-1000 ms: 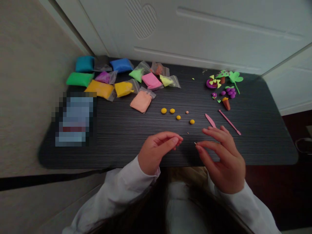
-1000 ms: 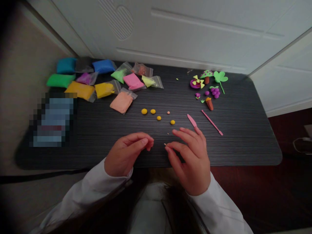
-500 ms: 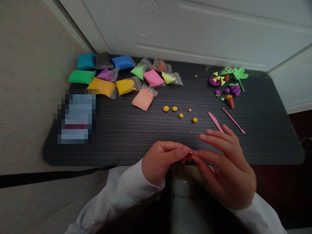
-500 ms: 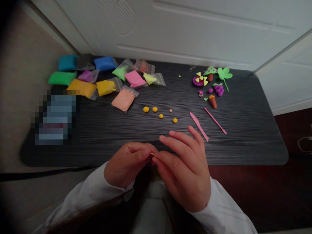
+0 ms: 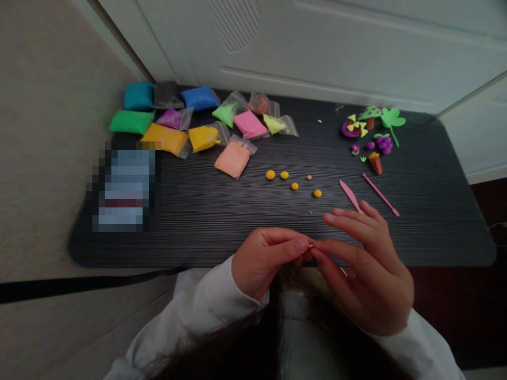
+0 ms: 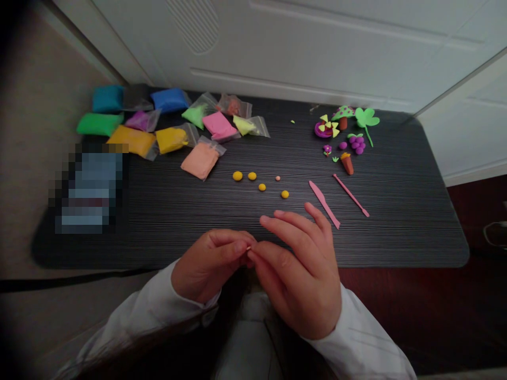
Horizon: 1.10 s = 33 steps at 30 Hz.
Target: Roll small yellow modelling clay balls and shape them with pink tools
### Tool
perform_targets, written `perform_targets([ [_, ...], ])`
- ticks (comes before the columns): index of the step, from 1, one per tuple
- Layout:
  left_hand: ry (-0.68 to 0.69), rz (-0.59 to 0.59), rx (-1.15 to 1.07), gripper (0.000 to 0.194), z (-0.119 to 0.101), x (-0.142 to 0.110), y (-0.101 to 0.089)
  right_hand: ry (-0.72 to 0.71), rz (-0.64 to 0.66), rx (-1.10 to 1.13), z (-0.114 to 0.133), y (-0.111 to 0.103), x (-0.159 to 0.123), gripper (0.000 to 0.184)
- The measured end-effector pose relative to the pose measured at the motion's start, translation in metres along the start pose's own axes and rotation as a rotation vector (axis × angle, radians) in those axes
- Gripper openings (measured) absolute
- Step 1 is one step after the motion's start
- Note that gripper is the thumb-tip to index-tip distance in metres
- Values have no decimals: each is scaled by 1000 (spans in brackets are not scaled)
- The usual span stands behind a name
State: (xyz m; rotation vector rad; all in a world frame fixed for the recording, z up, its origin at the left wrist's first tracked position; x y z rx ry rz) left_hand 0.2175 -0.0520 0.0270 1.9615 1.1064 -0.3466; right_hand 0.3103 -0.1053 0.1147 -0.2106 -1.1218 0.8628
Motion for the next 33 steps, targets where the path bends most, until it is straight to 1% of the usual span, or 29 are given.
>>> perform_targets([
  [5, 91, -16, 70, 10, -3, 0, -3, -2, -12, 1, 1, 0, 2, 21],
  [12, 129, -11, 75, 9, -4, 0, -3, -11, -14, 5, 2, 1, 2, 21],
  [27, 155, -21, -56, 7, -5, -1, -2, 29, -32, 30, 3, 4, 2, 25],
  [33, 167, -57, -131, 4, -4, -1, -2, 49, -50, 36, 4, 5, 1, 28],
])
Point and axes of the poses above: each hand's wrist, its own x-axis towards the middle knuckle, its own y-axis out of the palm, z = x × y, the point moved 6 cm from there along x, towards the middle knuckle, and after that the axes turned 15 degrees about -z, right-handed, at the moved point
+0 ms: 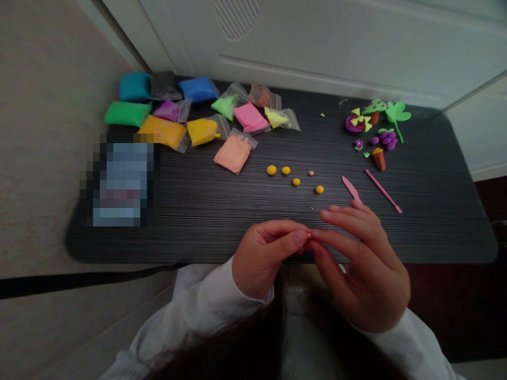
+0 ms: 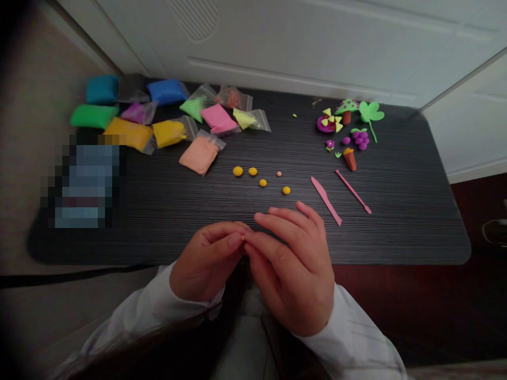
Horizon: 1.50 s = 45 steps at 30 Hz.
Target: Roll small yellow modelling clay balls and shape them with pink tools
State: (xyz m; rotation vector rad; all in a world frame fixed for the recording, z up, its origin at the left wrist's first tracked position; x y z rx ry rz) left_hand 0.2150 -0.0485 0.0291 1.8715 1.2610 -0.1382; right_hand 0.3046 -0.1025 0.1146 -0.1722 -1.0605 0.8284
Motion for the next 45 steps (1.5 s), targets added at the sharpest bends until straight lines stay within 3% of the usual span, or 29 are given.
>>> perform_targets([
  [8, -14, -76, -67, 5, 0, 0, 1, 2, -24, -11, 1, 4, -2, 32],
  [17, -46, -42, -122, 6, 1, -2, 4, 59, -32, 49, 0, 3, -2, 33],
  [38, -15, -112, -57, 9, -1, -1, -1, 80, -119, 74, -9, 5, -4, 30],
  [45, -39, -101, -18, 10, -2, 1, -1, 37, -73, 65, -10, 5, -2, 30],
])
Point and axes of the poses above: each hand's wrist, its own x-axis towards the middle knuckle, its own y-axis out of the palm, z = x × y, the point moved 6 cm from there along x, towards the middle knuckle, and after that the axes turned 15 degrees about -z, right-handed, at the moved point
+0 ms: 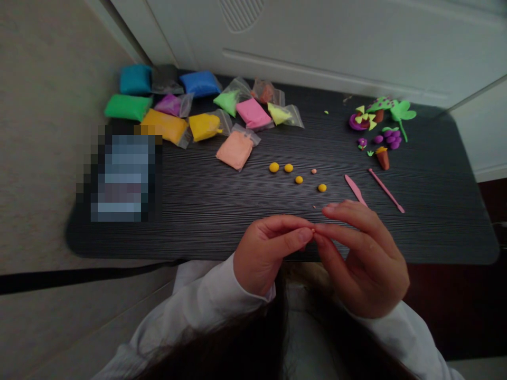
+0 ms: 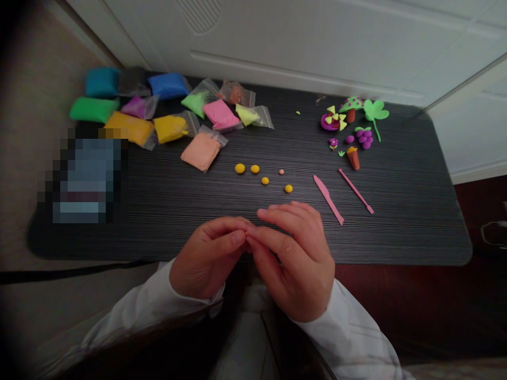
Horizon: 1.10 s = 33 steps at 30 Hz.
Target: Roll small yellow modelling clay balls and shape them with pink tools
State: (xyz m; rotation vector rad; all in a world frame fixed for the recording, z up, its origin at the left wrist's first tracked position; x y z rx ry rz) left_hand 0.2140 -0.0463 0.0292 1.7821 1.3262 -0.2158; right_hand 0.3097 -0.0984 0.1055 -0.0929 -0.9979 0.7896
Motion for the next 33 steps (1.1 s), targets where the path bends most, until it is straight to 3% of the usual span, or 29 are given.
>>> perform_targets([
  [5, 65, 85, -10, 8, -4, -3, 2, 25, -6, 30, 0, -2, 1, 28],
  [11, 388, 81, 143, 15, -20, -12, 3, 55, -29, 39, 1, -4, -1, 27],
  [14, 463, 68, 209, 16, -23, -14, 3, 53, -29, 39, 1, -4, -1, 27],
  [20, 510, 102, 252, 18, -24, -16, 3, 59, -27, 76, 3, -5, 0, 28],
  [33, 462, 177, 183, 18, -20, -17, 4, 76, 13, 127, 6, -6, -1, 27],
])
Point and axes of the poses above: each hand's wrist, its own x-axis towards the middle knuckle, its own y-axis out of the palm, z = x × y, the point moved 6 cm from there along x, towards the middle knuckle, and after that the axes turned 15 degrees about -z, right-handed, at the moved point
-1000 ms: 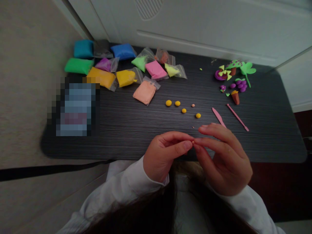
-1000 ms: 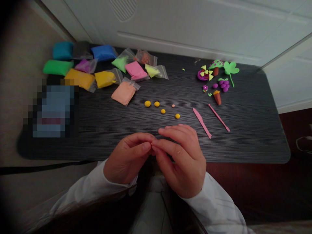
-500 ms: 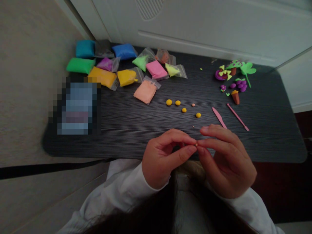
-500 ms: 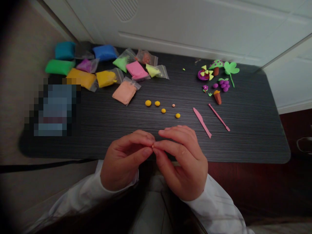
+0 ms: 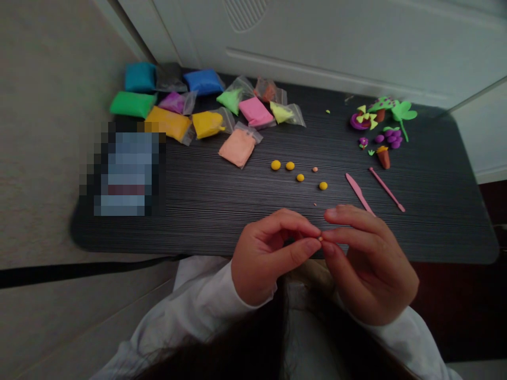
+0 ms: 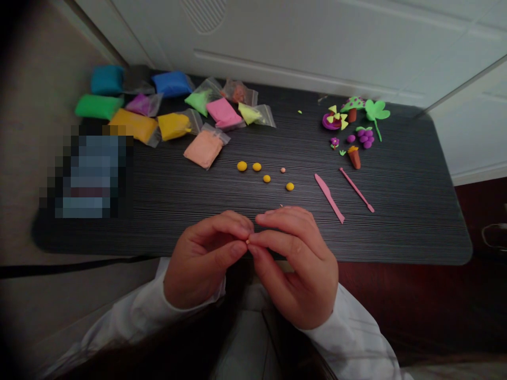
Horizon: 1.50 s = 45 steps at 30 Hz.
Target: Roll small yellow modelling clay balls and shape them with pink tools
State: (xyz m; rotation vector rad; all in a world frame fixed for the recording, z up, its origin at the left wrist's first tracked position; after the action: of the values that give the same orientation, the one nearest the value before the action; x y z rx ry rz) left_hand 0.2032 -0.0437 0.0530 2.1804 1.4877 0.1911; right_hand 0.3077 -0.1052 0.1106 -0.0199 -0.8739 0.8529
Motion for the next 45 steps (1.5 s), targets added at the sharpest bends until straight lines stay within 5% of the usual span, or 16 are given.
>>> perform_targets([
  [29, 11, -8, -33, 16, 3, 1, 0, 167, -77, 57, -6, 3, -7, 26],
  [36, 83, -161, 123, 12, -2, 24, -13, 217, -254, -94, -54, -14, -4, 18],
  [45, 108, -294, 325, 7, 11, 40, -24, 201, -13, -265, -108, 0, 8, 8],
])
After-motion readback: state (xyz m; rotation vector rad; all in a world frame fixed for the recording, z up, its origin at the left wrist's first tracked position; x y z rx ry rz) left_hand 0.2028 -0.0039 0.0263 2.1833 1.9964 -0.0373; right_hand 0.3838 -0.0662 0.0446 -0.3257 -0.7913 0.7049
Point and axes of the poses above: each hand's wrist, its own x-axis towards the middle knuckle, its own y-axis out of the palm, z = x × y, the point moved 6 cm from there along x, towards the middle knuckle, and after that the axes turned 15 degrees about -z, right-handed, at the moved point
